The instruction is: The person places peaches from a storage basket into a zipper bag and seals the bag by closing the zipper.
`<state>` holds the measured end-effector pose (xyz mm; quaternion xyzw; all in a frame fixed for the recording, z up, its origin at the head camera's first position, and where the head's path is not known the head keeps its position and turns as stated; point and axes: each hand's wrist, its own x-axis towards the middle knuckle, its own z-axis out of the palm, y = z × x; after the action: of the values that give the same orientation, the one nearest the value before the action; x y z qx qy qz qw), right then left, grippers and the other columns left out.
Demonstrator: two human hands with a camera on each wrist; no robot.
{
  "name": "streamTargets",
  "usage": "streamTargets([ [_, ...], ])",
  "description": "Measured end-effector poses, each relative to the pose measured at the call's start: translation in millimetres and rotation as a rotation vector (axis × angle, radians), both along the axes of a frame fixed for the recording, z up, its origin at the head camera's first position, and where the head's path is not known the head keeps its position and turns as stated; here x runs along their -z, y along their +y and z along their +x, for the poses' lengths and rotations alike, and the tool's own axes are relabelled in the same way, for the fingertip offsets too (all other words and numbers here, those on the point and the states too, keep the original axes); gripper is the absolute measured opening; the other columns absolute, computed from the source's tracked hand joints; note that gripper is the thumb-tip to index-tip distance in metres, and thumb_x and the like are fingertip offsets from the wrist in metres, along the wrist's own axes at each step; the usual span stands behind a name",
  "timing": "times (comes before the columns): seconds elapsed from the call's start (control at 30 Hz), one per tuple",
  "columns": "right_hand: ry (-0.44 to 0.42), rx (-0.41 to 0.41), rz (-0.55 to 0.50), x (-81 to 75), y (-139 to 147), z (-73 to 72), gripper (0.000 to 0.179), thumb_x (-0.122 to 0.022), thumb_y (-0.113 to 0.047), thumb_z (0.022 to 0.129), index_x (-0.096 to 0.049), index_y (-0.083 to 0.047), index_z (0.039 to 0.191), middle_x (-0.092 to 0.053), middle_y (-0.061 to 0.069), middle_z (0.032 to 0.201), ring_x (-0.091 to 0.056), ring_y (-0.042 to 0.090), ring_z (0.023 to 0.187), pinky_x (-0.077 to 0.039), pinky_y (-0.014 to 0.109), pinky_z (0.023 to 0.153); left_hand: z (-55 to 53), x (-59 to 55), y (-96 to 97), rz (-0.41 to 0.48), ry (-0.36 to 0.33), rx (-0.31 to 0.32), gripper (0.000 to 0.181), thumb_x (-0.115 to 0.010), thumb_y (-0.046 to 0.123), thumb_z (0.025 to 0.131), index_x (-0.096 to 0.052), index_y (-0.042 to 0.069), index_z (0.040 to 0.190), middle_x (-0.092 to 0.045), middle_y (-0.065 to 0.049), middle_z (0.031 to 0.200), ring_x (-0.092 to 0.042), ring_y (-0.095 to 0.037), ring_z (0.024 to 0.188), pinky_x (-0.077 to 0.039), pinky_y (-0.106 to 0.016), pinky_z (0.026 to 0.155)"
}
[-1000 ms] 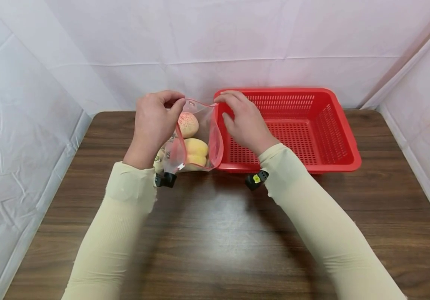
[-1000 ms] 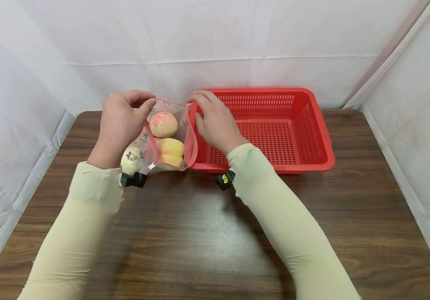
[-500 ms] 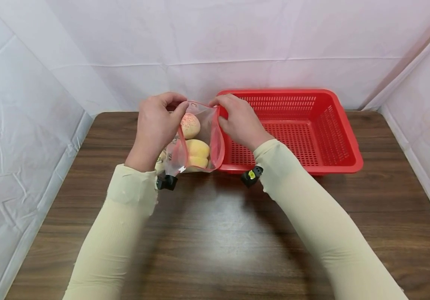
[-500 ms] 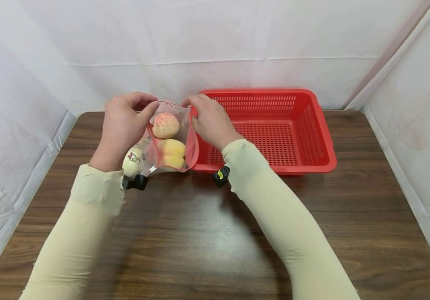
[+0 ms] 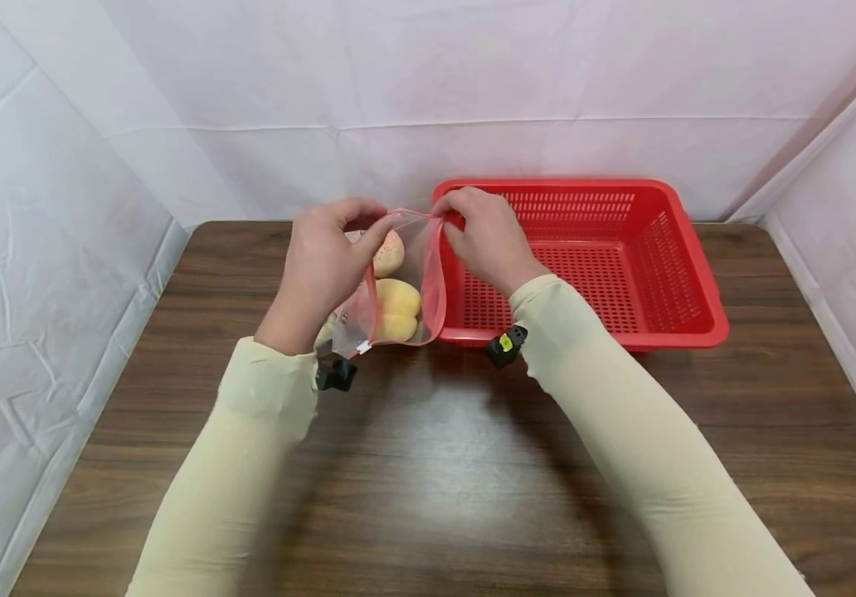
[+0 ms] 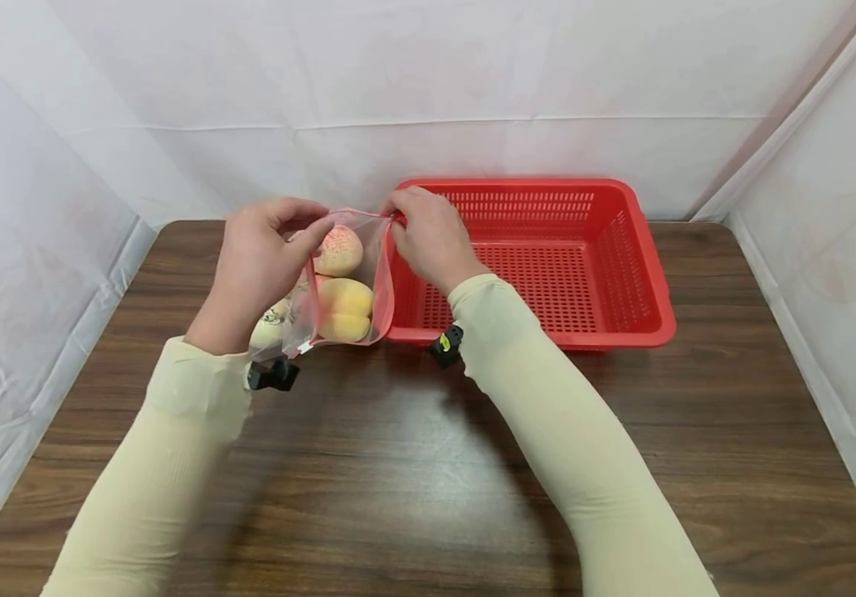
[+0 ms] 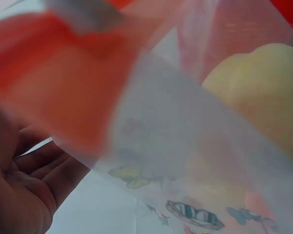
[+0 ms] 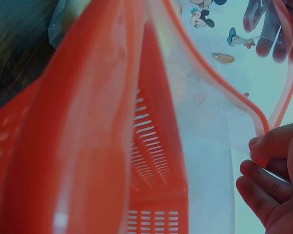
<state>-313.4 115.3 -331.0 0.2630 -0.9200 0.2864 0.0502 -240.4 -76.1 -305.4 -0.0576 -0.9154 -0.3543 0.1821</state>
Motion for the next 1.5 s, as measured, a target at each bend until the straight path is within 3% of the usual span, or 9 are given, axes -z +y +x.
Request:
streamTargets([
  [0.23,0.006,0.015,-0.008,2.2,1.8,-3.2,0.021,-0.059,-0.016,0.095,-0.068,-0.014,0.114,-0.067,0.005,0.116,-0.06,0.022,0.105,-0.047,0.036,0.101,14.5,4.3,-1.4,0.02,-0.004,0.0,0.026,-0.069,0.03,0.089,-0.074,0.013,0.108,-0.074,-0.003,0.102,-0.07,-0.015,0.096,-0.056,-0.032,0.084],
  [0.63,0.017,0.007,-0.02,-0.1,0.9,-7.6,0.021,-0.056,-0.014,0.095,-0.069,-0.013,0.113,-0.068,0.006,0.114,-0.059,0.021,0.101,-0.048,0.035,0.098,45.1,20.2,-20.9,0.099,0.136,0.087,0.025,-0.078,0.02,0.082,-0.074,0.012,0.105,-0.071,-0.003,0.101,-0.065,-0.016,0.081,-0.056,-0.028,0.08],
  [0.87,-0.001,0.018,-0.014,-0.5,0.7,-10.6,0.022,-0.055,-0.014,0.095,-0.069,-0.014,0.112,-0.068,0.005,0.114,-0.059,0.02,0.1,-0.049,0.034,0.096,63.6,33.3,-30.9,0.098,0.09,0.093,0.029,-0.079,0.022,0.081,-0.074,0.011,0.107,-0.072,-0.004,0.103,-0.067,-0.018,0.087,-0.048,-0.014,0.076],
  [1.13,-0.01,0.025,-0.022,-1.4,1.3,-9.6,0.022,-0.056,-0.014,0.095,-0.069,-0.014,0.112,-0.068,0.004,0.113,-0.058,0.019,0.096,-0.05,0.033,0.092,86.4,54.8,-34.7,0.037,0.087,0.158,0.051,-0.09,0.021,0.066,-0.072,0.014,0.114,-0.071,-0.002,0.116,-0.064,-0.017,0.113,-0.047,-0.025,0.099],
  [1.3,-0.011,0.029,-0.029,-0.3,2.8,-8.7,0.022,-0.056,-0.013,0.095,-0.069,-0.014,0.112,-0.068,0.004,0.114,-0.058,0.019,0.096,-0.05,0.033,0.092,94.1,64.7,-34.3,-0.004,0.101,0.185,0.055,-0.091,0.019,0.063,-0.072,0.013,0.114,-0.071,-0.004,0.116,-0.065,-0.019,0.112,-0.046,-0.022,0.098],
  [1.5,-0.046,0.041,-0.03,2.0,2.4,-7.3,0.022,-0.056,-0.014,0.095,-0.069,-0.015,0.113,-0.068,0.003,0.113,-0.057,0.018,0.094,-0.051,0.033,0.09,96.2,69.0,-33.2,-0.045,0.114,0.188,0.04,-0.086,0.011,0.071,-0.074,0.012,0.109,-0.074,-0.002,0.109,-0.068,-0.017,0.105,-0.046,-0.014,0.095],
])
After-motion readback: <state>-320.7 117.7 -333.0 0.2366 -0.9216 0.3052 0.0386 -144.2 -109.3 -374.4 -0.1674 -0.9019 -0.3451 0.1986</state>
